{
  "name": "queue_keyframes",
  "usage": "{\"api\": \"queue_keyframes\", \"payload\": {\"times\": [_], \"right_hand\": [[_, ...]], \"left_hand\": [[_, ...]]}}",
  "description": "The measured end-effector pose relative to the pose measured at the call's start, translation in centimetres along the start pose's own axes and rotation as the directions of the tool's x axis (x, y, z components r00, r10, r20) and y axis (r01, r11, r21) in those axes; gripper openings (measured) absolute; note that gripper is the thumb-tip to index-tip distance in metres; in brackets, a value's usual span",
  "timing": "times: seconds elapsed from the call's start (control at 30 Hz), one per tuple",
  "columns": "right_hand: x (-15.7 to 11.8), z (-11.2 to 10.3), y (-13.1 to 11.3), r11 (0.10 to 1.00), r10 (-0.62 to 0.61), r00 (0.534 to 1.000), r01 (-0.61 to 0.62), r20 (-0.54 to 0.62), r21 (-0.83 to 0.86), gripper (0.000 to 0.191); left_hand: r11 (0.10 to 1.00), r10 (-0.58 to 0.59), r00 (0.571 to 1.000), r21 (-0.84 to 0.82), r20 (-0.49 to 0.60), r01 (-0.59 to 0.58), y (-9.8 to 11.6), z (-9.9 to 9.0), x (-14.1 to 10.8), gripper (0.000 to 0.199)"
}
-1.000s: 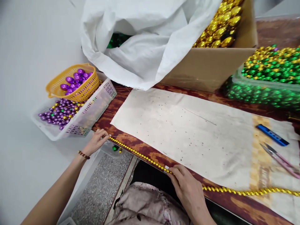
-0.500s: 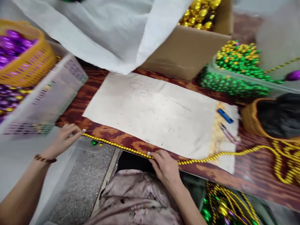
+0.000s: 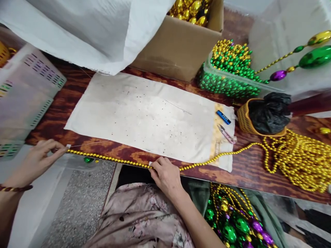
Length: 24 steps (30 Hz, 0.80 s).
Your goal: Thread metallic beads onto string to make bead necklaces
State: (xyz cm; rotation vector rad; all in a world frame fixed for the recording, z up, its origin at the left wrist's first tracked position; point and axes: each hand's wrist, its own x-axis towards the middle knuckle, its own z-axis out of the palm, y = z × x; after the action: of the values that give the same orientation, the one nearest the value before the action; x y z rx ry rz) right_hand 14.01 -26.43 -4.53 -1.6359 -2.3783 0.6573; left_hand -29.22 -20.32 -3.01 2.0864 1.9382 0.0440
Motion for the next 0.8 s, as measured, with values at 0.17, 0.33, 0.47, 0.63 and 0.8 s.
{"api": "queue_keyframes", "payload": {"times": [0.17, 0.33, 0.47, 0.63, 0.8], "right_hand": [[0.3, -0.5, -0.8, 0.996, 0.024, 0.998, -0.019, 0.062, -0.088, 0.012], [0.3, -0.6, -1.1, 0.995, 0.058, 0.996, -0.052, 0.073, -0.087, 0.012], [0.4, -0.7, -1.3, 0.992, 0.105, 0.990, -0.098, 0.097, -0.079, 0.010], [0.7, -0.9, -1.5, 0.988, 0.135, 0.982, -0.123, 0.135, -0.094, 0.011], [0.4, -0.3, -0.5, 0.994, 0.094, 0.991, -0.088, 0.090, -0.069, 0.019]], "left_hand": [[0.994, 0.008, 1.000, -0.113, -0.006, -0.008, -0.2, 0.1, 0.0, 0.034], [0.991, 0.018, 1.000, -0.133, -0.023, -0.021, -0.2, 0.1, -0.1, 0.033], [0.989, 0.017, 1.000, -0.144, -0.008, -0.018, -0.2, 0.1, 0.0, 0.034], [0.985, 0.007, 0.999, -0.174, -0.031, -0.012, 0.0, 0.3, 0.0, 0.034], [0.983, -0.030, 0.999, -0.182, 0.032, 0.036, 0.8, -0.1, -0.3, 0.032]]}}
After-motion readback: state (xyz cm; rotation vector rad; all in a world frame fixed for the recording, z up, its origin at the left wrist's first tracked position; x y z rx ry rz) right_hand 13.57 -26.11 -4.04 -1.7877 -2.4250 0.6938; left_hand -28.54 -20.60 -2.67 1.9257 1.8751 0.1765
